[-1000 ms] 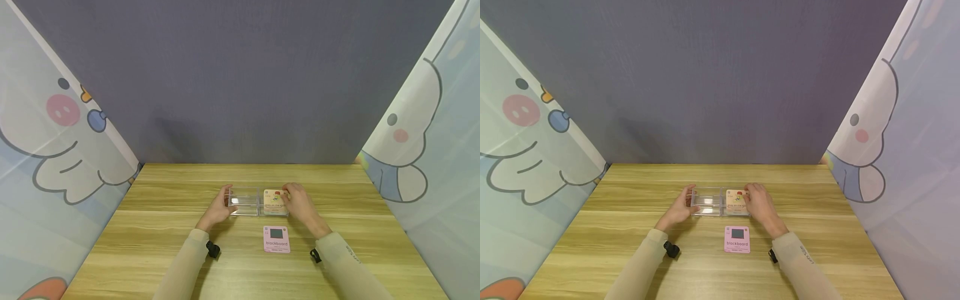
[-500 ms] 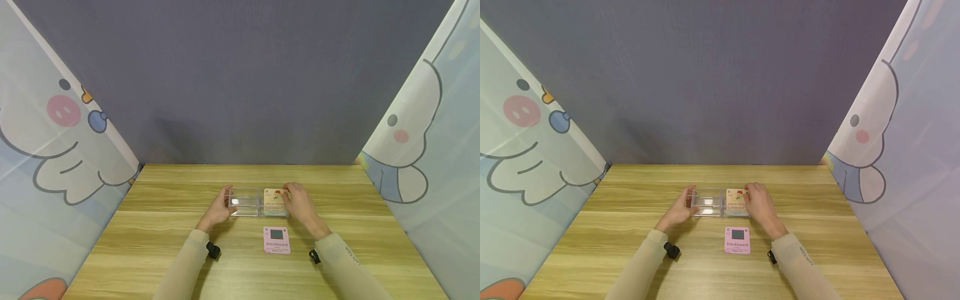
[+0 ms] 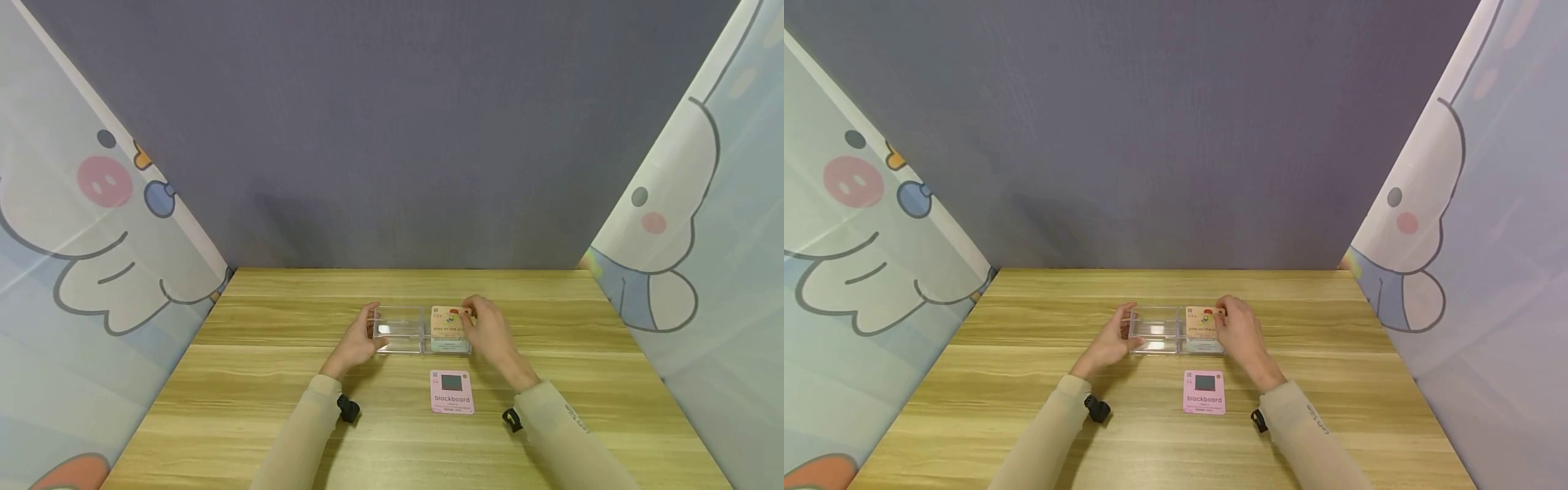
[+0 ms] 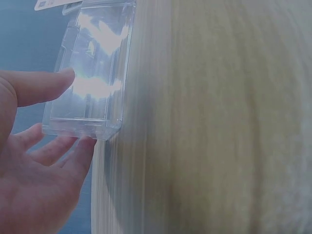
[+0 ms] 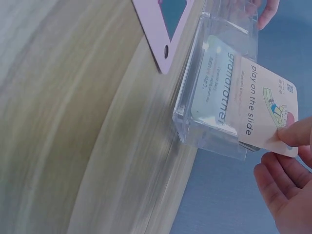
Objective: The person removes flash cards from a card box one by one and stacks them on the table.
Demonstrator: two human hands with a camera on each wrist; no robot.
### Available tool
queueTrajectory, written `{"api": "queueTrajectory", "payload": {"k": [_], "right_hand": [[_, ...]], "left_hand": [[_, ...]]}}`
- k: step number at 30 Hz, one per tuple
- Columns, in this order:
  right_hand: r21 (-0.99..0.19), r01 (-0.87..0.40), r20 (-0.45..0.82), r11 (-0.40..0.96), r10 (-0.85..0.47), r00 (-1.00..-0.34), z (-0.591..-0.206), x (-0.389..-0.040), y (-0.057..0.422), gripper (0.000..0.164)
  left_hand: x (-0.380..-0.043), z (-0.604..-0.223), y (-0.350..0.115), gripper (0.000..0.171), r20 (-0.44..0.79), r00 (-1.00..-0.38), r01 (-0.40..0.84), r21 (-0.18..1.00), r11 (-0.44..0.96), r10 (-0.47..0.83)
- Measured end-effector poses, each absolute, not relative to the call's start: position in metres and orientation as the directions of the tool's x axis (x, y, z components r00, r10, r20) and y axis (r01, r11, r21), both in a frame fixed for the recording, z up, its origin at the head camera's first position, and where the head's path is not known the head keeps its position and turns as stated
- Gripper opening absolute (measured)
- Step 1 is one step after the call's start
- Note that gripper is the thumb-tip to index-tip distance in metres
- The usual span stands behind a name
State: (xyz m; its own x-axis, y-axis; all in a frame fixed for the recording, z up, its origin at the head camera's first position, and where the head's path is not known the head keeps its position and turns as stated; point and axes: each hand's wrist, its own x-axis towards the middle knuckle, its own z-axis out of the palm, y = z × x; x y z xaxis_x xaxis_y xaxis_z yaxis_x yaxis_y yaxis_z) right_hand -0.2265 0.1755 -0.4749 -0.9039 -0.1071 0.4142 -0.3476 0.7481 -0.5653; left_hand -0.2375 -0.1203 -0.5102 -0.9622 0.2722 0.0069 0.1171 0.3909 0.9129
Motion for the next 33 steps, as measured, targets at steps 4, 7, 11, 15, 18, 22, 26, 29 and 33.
{"api": "queueTrajectory", "payload": {"k": [4, 7, 11, 15, 18, 22, 26, 29, 33], "right_hand": [[-0.602, -0.331, 0.403, 0.726, -0.082, -0.912, -0.474, -0.2251, 0.1748, 0.019], [-0.634, -0.331, 0.401, 0.699, -0.069, -0.914, -0.4734, -0.2246, 0.1751, 0.02], [-0.66, -0.356, 0.415, 0.662, -0.074, -0.907, -0.4725, -0.2247, 0.1751, 0.019], [-0.675, -0.387, 0.432, 0.629, -0.089, -0.898, -0.4722, -0.2247, 0.1756, 0.017], [-0.69, -0.387, 0.422, 0.612, -0.094, -0.902, -0.4723, -0.2249, 0.176, 0.016], [-0.71, -0.372, 0.403, 0.598, -0.088, -0.911, -0.4726, -0.2253, 0.1763, 0.016], [-0.721, -0.361, 0.388, 0.592, -0.086, -0.918, -0.472, -0.2249, 0.1771, 0.017], [-0.729, -0.352, 0.377, 0.588, -0.084, -0.922, -0.4706, -0.2242, 0.1774, 0.017], [-0.741, -0.339, 0.361, 0.58, -0.082, -0.929, -0.4697, -0.2235, 0.1778, 0.017]], "left_hand": [[-0.2377, -0.5109, -0.1207, 0.083, -0.002, -0.963, 0.11, 0.911, 0.399, 0.269], [-0.2379, -0.5122, -0.1212, 0.083, -0.002, -0.962, 0.111, 0.91, 0.399, 0.272], [-0.2381, -0.5128, -0.1211, 0.083, 0.0, -0.962, 0.112, 0.91, 0.398, 0.272], [-0.2383, -0.5127, -0.1211, 0.082, 0.002, -0.961, 0.118, 0.907, 0.403, 0.275], [-0.2384, -0.513, -0.1212, 0.083, 0.006, -0.96, 0.124, 0.906, 0.405, 0.28], [-0.2382, -0.5129, -0.1211, 0.083, 0.008, -0.96, 0.125, 0.906, 0.405, 0.279], [-0.2381, -0.5117, -0.1209, 0.083, 0.005, -0.962, 0.121, 0.903, 0.412, 0.273], [-0.2383, -0.5114, -0.1211, 0.083, 0.0, -0.963, 0.118, 0.9, 0.42, 0.27], [-0.2383, -0.5116, -0.1217, 0.083, -0.002, -0.962, 0.119, 0.897, 0.427, 0.272]]}}
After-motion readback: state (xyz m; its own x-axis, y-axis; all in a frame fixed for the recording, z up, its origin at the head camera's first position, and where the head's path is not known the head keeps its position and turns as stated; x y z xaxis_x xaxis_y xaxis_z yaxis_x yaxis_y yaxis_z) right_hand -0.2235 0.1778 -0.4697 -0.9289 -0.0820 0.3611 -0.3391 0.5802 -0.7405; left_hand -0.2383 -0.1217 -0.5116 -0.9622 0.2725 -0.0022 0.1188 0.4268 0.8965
